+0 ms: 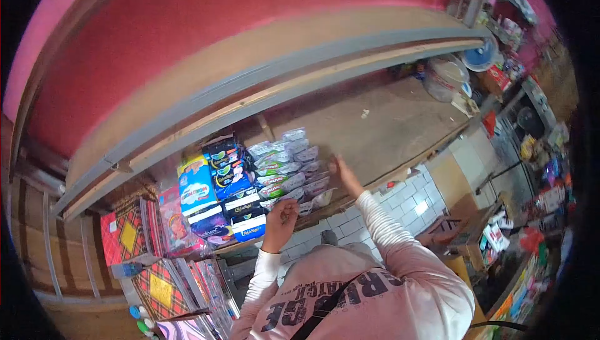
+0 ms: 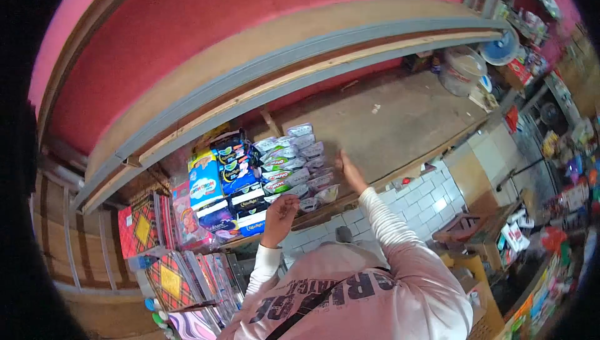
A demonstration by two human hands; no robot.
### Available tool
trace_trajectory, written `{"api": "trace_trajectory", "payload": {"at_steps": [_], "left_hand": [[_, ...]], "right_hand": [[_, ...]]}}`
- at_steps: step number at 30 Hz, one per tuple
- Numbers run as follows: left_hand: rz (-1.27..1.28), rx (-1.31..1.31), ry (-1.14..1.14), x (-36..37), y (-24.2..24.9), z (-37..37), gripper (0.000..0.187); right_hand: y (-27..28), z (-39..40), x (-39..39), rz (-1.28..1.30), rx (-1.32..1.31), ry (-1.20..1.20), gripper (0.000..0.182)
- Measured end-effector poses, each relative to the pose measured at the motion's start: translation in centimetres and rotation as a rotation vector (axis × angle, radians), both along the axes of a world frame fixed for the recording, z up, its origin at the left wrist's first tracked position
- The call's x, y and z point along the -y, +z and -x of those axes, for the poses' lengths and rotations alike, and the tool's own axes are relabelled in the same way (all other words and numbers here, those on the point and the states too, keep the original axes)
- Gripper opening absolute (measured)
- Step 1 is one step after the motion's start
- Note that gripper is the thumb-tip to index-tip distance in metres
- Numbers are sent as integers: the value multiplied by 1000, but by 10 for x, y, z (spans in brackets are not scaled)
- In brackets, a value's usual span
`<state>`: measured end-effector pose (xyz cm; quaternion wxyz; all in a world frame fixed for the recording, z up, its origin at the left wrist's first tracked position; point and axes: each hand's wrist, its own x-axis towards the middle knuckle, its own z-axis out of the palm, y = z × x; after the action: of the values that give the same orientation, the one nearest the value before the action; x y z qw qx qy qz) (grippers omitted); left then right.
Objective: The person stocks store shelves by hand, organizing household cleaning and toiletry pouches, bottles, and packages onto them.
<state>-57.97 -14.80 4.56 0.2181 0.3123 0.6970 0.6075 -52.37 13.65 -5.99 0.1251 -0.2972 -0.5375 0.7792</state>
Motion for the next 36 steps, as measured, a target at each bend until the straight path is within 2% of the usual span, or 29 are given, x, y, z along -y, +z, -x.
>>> {"api": "trace_trajectory", "payload": {"at_steps": [3,6,10,13,16,17,18,21,25,28,29,32,33,35,36], "left_hand": [[73,-59,-54,5,8,1,21],[32,-12,-104,17,15,-4,20],[60,26,-227,35,13,-6,22],[3,40,-294,43,5,-14,22],[32,106,-373,42,5,-31,22],[-30,111,-411,39,-10,-36,23],[12,118,-452,37,-13,-41,23],[135,124,-537,29,-15,-65,24],[145,232,-704,14,-50,-90,19],[262,92,-845,-3,-89,-105,18],[305,121,-842,-9,-105,-114,20],[538,-523,-989,-21,-133,-136,28],[647,-714,-1048,-27,-142,-143,40],[760,-767,-1127,-32,-150,-163,44],[818,-793,-1164,-36,-150,-177,46]], "right_hand": [[8,-7,53,66,-114,-180,87],[-18,-6,61,147,-298,-117,91],[-28,-25,54,39,-159,-299,95],[-17,-75,63,-67,-121,-409,92],[-6,-145,89,-58,50,-536,85],[-25,-163,96,-76,51,-664,77],[-36,-191,104,-113,146,-646,73],[-48,-265,146,-7,174,-809,59],[-78,-360,185,32,269,-926,40],[-83,-415,216,-18,314,-1122,29],[-80,-429,226,-57,312,-1202,27],[-77,-476,250,-128,387,-1294,24],[-77,-490,256,-118,407,-1315,23],[-94,-521,264,-194,354,-1385,22],[-91,-536,271,-214,410,-1418,24]]}}
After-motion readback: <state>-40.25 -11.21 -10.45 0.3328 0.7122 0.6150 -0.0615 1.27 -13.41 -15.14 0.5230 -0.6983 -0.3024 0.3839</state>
